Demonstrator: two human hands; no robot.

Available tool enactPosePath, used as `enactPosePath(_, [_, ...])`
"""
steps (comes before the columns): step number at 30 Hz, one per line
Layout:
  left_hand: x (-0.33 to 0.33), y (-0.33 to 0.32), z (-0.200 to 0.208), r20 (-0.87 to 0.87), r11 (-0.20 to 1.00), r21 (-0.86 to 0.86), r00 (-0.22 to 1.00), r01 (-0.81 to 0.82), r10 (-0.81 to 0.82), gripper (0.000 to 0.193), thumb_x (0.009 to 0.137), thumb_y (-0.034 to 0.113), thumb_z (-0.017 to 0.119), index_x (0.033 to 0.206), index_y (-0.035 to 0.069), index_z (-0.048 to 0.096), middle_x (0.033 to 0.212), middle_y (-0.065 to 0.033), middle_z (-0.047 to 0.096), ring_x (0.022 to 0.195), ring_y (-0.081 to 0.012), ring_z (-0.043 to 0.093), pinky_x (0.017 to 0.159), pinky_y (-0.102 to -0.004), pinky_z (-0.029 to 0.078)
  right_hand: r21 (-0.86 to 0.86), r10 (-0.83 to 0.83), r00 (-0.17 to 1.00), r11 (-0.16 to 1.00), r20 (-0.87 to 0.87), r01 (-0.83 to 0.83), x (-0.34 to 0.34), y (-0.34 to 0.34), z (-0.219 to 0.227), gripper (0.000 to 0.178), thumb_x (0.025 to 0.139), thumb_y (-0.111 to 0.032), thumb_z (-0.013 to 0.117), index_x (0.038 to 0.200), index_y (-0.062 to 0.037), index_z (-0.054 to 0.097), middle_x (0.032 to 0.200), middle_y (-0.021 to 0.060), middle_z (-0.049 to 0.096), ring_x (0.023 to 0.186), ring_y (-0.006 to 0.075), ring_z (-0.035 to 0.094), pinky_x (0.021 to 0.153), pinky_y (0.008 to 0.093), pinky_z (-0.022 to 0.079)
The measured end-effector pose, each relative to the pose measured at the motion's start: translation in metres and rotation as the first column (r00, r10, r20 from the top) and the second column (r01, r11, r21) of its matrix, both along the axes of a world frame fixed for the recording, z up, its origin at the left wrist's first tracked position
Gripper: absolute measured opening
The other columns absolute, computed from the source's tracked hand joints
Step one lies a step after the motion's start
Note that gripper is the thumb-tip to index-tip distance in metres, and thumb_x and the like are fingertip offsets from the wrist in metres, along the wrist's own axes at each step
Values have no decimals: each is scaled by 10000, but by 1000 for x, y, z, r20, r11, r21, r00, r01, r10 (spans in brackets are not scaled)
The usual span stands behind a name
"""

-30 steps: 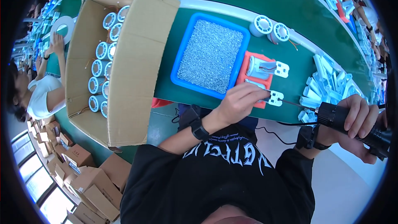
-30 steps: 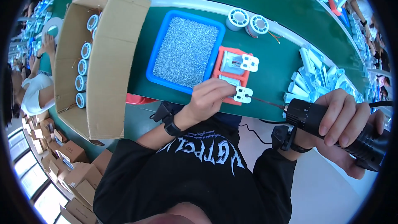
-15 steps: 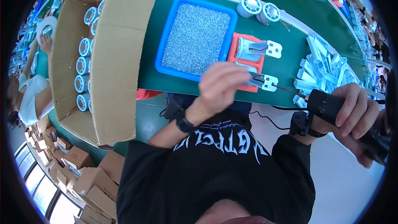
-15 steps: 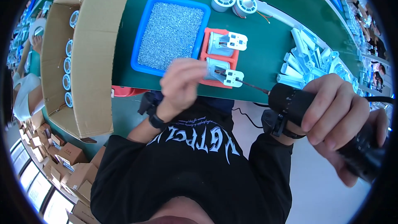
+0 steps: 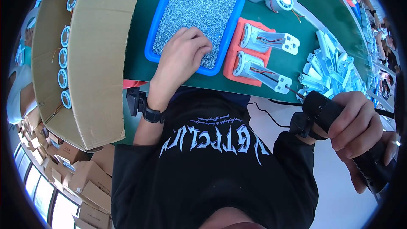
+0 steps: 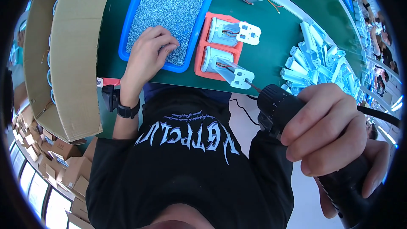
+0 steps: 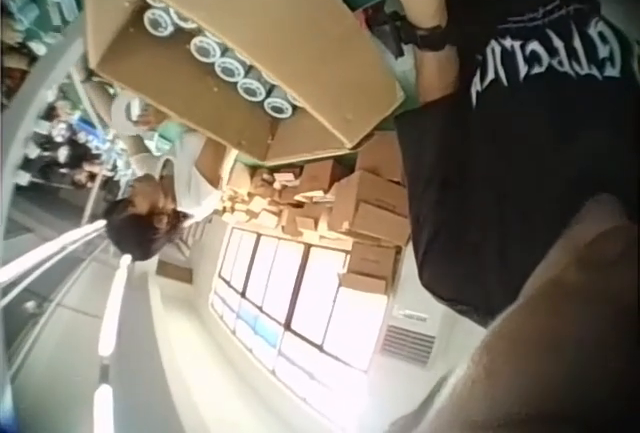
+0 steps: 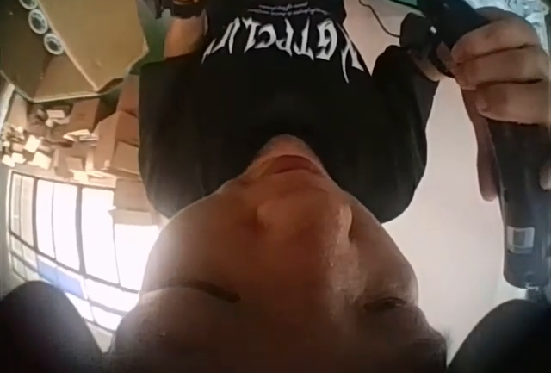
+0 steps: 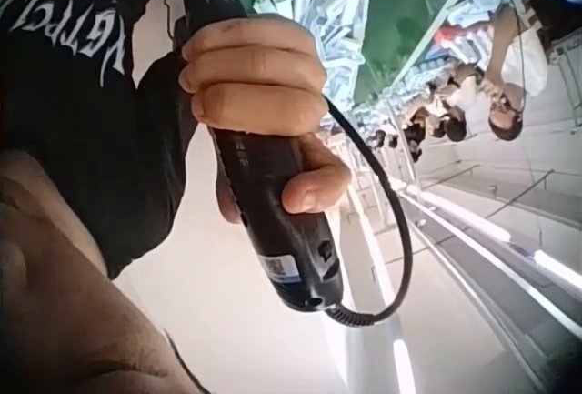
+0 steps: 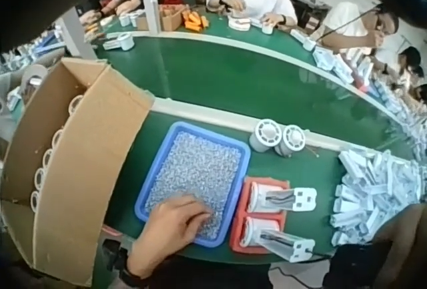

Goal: Assemble small electronic housing components by inserting internal parts and securing them with an electric screwdriver.

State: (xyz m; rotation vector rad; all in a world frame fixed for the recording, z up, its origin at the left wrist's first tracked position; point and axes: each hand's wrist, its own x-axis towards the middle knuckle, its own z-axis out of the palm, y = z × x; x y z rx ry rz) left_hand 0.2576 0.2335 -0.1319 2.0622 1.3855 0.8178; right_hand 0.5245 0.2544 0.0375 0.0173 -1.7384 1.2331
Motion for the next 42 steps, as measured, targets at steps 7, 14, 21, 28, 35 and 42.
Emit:
enactPosePath(7, [14, -4, 6, 332, 996, -86, 943, 7, 22, 86, 736, -4, 691, 812, 36, 689, 822, -83, 683, 728, -208, 663, 591, -289, 512, 25, 24, 999, 999, 20, -25, 1, 3, -3, 736, 740, -606, 702, 1224, -103, 470, 800, 63, 621, 571, 138, 647, 544, 216, 556])
enactPosePath(14, [50, -18, 7, 572, 986, -101, 819, 130, -50, 128, 702, -68, 692, 787, 26, 679, 823, -79, 684, 756, -197, 671, 608, -280, 517, -10, 64, 991, 998, 116, -63, 3, -1, 4, 651, 798, -450, 724, 1273, -128, 414, 841, 104, 623, 612, 193, 657, 530, 294, 566])
enactPosePath(21, [76, -25, -8, 668, 999, 4, 744, 51, -40, 136, 714, -77, 692, 803, 26, 684, 821, -73, 689, 806, -197, 678, 639, -280, 525, -27, 41, 997, 999, 69, -40, -2, -1, -2, 647, 803, -433, 725, 1278, -124, 414, 797, 96, 616, 558, 176, 638, 504, 280, 559])
enactPosePath(28, [80, -28, -13, 641, 999, 30, 768, -19, -5, 140, 709, -58, 671, 815, 32, 656, 800, -81, 664, 737, -255, 645, 660, -334, 506, -67, 34, 999, 997, -12, -34, 2, 10, -14, 654, 792, -435, 733, 1276, -118, 426, 780, 89, 611, 552, 168, 635, 499, 266, 562])
enactPosePath(35, [79, -26, -12, 572, 991, 102, 820, -84, 10, 130, 729, -37, 678, 832, 42, 678, 792, -84, 667, 730, -246, 646, 649, -315, 506, -88, -102, 980, 992, -170, 88, 32, 0, 6, 572, 751, -493, 744, 1104, -91, 541, 726, 42, 621, 536, 136, 631, 487, 237, 558])
enactPosePath(42, [69, -34, 4, 767, 977, -210, 627, 46, 136, 154, 760, -48, 687, 889, 31, 707, 823, -87, 685, 755, -159, 653, 668, -260, 505, -190, -231, 869, 968, -438, 162, 68, 4, 28, 579, 701, -649, 681, 883, -106, 601, 655, -22, 633, 483, 84, 617, 502, 215, 567])
